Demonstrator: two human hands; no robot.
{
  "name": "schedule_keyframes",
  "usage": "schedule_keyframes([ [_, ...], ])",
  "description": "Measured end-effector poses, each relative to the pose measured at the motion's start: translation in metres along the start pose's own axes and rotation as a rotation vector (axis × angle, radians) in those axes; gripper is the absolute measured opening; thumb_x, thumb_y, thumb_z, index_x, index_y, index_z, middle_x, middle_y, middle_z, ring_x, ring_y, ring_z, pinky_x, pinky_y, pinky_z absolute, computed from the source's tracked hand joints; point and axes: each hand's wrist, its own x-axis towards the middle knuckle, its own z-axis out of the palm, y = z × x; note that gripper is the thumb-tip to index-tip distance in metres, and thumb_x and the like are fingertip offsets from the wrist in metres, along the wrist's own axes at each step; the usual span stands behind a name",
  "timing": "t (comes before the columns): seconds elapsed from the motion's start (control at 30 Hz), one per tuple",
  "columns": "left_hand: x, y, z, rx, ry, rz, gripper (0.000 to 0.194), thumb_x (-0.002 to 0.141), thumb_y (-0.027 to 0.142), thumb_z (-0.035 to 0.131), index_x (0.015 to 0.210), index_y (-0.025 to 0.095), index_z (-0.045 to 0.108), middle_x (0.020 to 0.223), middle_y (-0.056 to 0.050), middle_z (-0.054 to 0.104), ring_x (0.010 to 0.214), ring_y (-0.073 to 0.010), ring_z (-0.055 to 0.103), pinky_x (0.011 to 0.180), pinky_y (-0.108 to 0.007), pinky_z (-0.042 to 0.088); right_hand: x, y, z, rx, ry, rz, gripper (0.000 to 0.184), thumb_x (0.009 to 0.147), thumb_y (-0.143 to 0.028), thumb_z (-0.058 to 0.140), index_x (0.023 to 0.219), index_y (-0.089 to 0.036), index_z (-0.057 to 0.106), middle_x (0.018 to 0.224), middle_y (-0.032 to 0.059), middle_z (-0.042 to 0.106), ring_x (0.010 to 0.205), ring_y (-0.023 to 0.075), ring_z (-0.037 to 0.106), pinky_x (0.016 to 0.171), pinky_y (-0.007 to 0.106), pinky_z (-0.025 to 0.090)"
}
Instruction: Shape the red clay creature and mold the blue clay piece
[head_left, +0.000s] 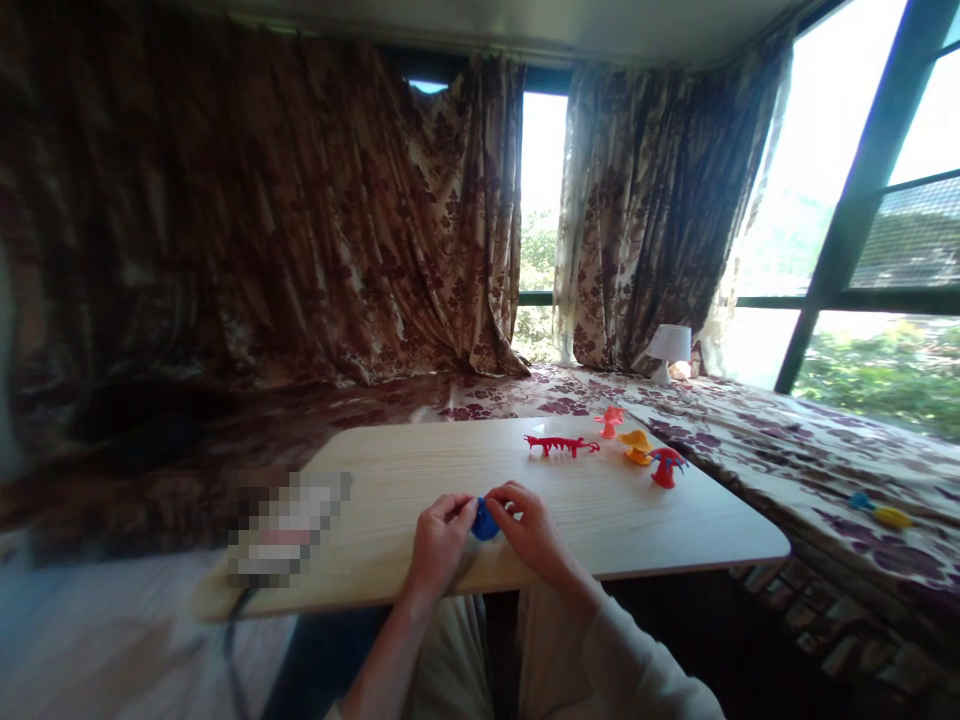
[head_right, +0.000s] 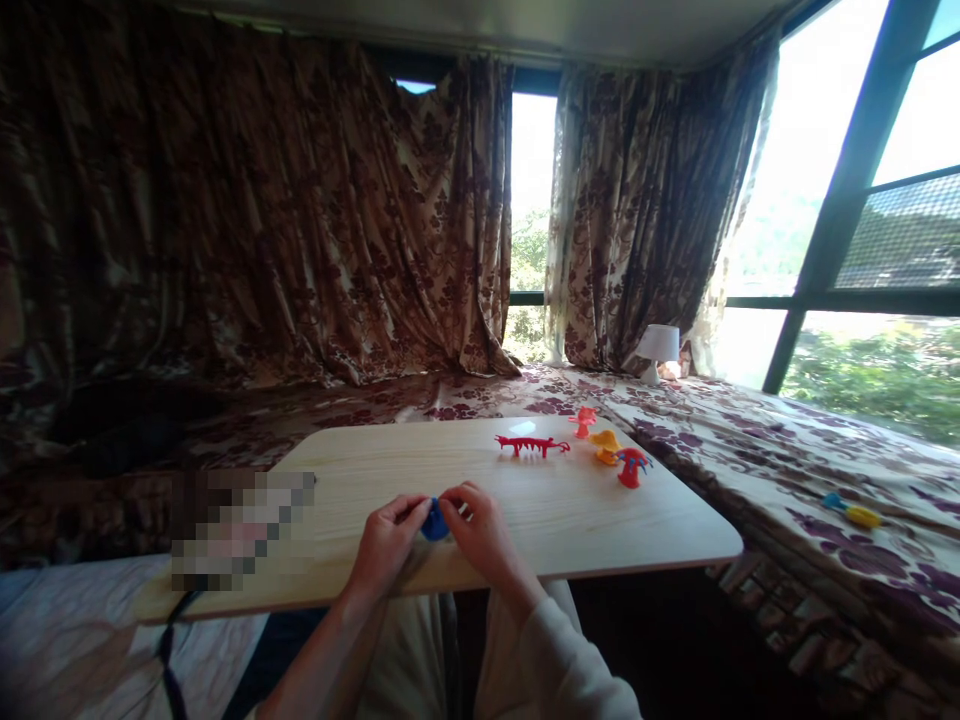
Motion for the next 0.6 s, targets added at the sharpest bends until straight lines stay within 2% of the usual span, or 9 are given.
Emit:
schedule_keyframes([
  [0.33,-0.0007,0.0012,-0.0005,0.062,-0.07,0.041,0.023,0.072,0.034,0.061,0.074,0.014,0.072,0.075,-0.006,0.071,0.077,-0.0221,0.065,0.074,-0.032,0.05,0.0025,0.0062,0.0019,-0.018,0.026,0.037,0.013,0.079,-0.018,0.057,0.074,-0.015,0.069,0.07,0.0033,0.066,0.064,0.0143,0.061,0.057,0.023,0.047],
  [0.6,0.0004,-0.0059,-0.0022,0.138,-0.133,0.043,0.018,0.085,0.03,0.06,0.08,0.014,0.066,0.078,-0.001,0.068,0.078,-0.0165,0.064,0.077,-0.036,0.051,0.001,0.0019,0.0002,0.0,-0.036,0.032,0.019,0.081,-0.023,0.055,0.074,-0.015,0.071,0.07,0.0033,0.066,0.065,0.0148,0.061,0.058,0.023,0.048],
])
